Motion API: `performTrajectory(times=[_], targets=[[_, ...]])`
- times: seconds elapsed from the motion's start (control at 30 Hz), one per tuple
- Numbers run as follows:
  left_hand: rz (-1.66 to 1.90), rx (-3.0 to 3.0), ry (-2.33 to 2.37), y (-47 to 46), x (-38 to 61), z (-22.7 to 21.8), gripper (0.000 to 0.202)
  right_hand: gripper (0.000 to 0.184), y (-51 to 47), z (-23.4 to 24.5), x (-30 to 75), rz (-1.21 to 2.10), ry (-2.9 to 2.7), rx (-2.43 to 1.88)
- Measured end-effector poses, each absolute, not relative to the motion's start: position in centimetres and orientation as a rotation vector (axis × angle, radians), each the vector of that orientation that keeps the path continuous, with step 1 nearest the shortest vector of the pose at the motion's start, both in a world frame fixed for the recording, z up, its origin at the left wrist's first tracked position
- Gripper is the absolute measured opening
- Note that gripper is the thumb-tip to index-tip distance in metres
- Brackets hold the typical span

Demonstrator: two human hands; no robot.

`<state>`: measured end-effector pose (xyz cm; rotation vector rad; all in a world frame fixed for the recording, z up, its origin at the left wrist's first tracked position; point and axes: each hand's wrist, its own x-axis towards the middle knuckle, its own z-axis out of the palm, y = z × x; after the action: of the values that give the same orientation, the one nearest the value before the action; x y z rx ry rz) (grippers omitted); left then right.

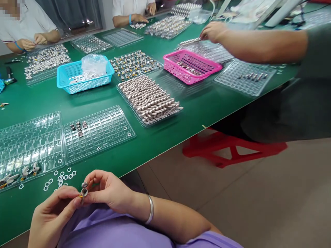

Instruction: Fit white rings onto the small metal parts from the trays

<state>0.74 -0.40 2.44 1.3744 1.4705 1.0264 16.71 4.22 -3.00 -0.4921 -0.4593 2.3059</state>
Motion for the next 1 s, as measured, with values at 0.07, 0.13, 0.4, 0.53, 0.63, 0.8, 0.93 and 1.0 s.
performTrajectory(times=[0.07,0.13,0.4,0.53,0.63,0.8,0.93,1.0], targets=[[0.984,1.299,1.474,-0.3,0.6,2.3,0.002,0.039,4.2,-2.8,16.8,2.293,-0.493,-0.520],[0.966,1.229,1.466,-0.2,0.6,2.2,0.003,0.040,4.2,-2.5,16.9,2.273,-0.542,-0.571],[1.029,0.947,1.356,-0.2,1.0,1.5,0.010,0.040,4.0,-2.3,17.0,2.213,-0.679,-0.603],[1.084,0.833,1.337,-0.2,1.6,1.3,0.015,0.040,4.0,-2.2,16.8,2.208,-0.682,-0.565],[1.108,0.754,1.327,-0.1,2.0,1.5,0.021,0.040,4.1,-2.0,16.8,2.207,-0.677,-0.539],[1.098,0.728,1.333,-0.4,2.0,1.5,0.022,0.037,4.2,-2.1,16.8,2.245,-0.711,-0.482],[1.071,0.795,1.357,-0.5,1.7,1.1,0.021,0.037,4.3,-2.1,16.9,2.243,-0.772,-0.467],[1.055,0.840,1.362,-0.5,1.7,1.0,0.020,0.036,4.3,-2.1,17.0,2.221,-0.814,-0.490]])
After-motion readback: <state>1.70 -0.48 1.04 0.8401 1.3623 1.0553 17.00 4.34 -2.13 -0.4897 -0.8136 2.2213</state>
